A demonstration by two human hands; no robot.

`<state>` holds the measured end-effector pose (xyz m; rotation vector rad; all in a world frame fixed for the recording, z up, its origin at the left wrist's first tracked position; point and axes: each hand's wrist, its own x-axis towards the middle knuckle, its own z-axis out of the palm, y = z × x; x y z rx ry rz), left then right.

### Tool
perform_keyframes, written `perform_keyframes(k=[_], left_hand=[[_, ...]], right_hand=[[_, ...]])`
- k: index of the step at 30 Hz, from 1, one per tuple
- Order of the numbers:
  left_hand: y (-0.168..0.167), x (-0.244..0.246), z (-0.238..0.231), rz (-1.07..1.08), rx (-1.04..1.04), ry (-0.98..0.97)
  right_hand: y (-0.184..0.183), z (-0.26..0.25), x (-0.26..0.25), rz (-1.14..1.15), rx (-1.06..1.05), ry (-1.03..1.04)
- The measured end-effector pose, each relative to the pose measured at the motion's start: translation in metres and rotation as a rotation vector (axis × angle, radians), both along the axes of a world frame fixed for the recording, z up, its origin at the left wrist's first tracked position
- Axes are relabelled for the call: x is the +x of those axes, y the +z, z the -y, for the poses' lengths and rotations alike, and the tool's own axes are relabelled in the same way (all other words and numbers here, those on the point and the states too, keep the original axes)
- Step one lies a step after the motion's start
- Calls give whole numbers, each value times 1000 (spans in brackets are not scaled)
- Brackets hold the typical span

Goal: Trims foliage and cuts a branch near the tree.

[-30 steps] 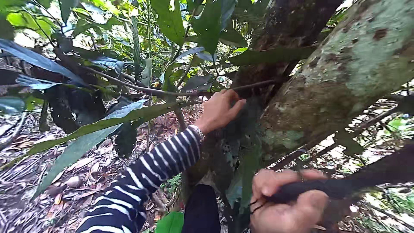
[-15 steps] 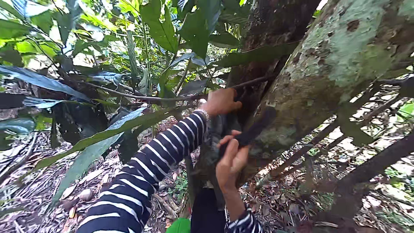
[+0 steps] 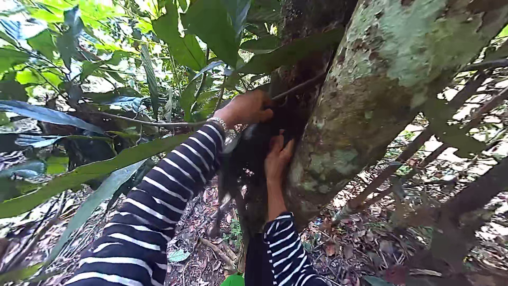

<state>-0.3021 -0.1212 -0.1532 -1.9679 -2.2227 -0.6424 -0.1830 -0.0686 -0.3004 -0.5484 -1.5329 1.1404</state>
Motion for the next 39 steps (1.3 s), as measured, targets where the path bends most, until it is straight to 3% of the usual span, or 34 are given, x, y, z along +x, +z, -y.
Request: perform_keyframes(k=[4, 11, 16, 25, 32, 36, 39], left_hand=[[4, 3, 2, -26, -10, 9], [8, 11, 8, -9, -34, 27], [9, 15, 6, -10, -49, 88], [9, 8, 13, 26, -56, 49], [-35, 16, 43, 167, 162, 185], [-72, 20, 42, 158, 272, 191], [-75, 18, 44, 139, 238, 230]], right_hand=[[7, -21, -25, -87, 60, -95], [1, -19, -14, 63, 182, -44], [5, -18, -10, 115, 187, -29], [31, -30, -35, 102, 149, -187], [-14, -21, -48, -144, 182, -177], [-35, -12, -41, 49, 121, -102], [-39, -14, -38, 191, 184, -87]])
